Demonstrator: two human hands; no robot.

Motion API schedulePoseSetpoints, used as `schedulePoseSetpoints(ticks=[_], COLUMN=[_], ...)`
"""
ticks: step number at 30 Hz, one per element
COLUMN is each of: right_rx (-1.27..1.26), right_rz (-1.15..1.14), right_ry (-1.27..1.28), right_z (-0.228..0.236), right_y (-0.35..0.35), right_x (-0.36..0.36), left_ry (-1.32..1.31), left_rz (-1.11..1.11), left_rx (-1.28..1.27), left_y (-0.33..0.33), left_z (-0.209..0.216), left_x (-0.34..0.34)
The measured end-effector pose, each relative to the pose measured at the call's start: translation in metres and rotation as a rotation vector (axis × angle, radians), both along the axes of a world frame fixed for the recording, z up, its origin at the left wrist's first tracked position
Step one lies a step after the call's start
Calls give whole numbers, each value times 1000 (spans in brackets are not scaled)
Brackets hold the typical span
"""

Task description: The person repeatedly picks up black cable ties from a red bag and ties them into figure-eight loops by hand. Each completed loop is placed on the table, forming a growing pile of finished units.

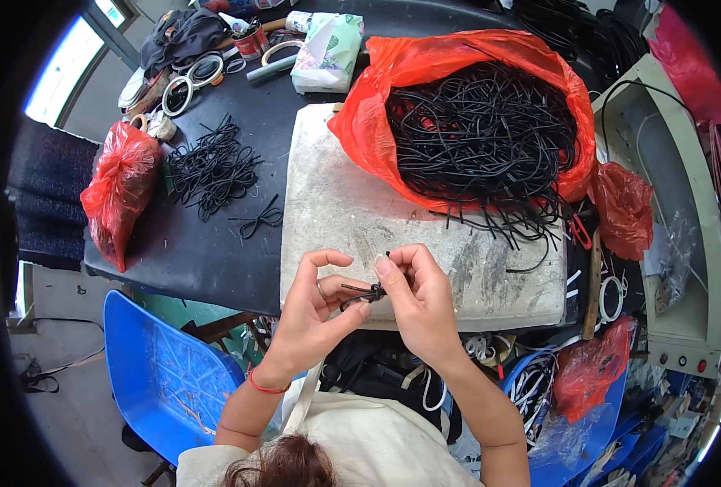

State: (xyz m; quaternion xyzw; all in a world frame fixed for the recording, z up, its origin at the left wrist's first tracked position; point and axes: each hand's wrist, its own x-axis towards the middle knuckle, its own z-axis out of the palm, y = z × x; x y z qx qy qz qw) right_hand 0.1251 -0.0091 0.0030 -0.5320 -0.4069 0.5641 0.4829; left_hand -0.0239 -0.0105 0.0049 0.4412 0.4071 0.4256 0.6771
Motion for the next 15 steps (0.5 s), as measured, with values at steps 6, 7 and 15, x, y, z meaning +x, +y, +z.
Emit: schedulePoseSetpoints(ticks=[6,7,15], right_rx=[51,56,126], right_rz=[4,6,-138], right_ry=[10,1,-57], right_z=[-3,-4,-7], right_y=[-2,-3,4], right_x=[0,0,1], left_ry=[-1,47,250], left_rz=[-154,-211,-25], left_rx=[-148,-154,184], left_y=[1,2,-17], left_z=[-6,-9,-10], left_x=[-2,-3,14])
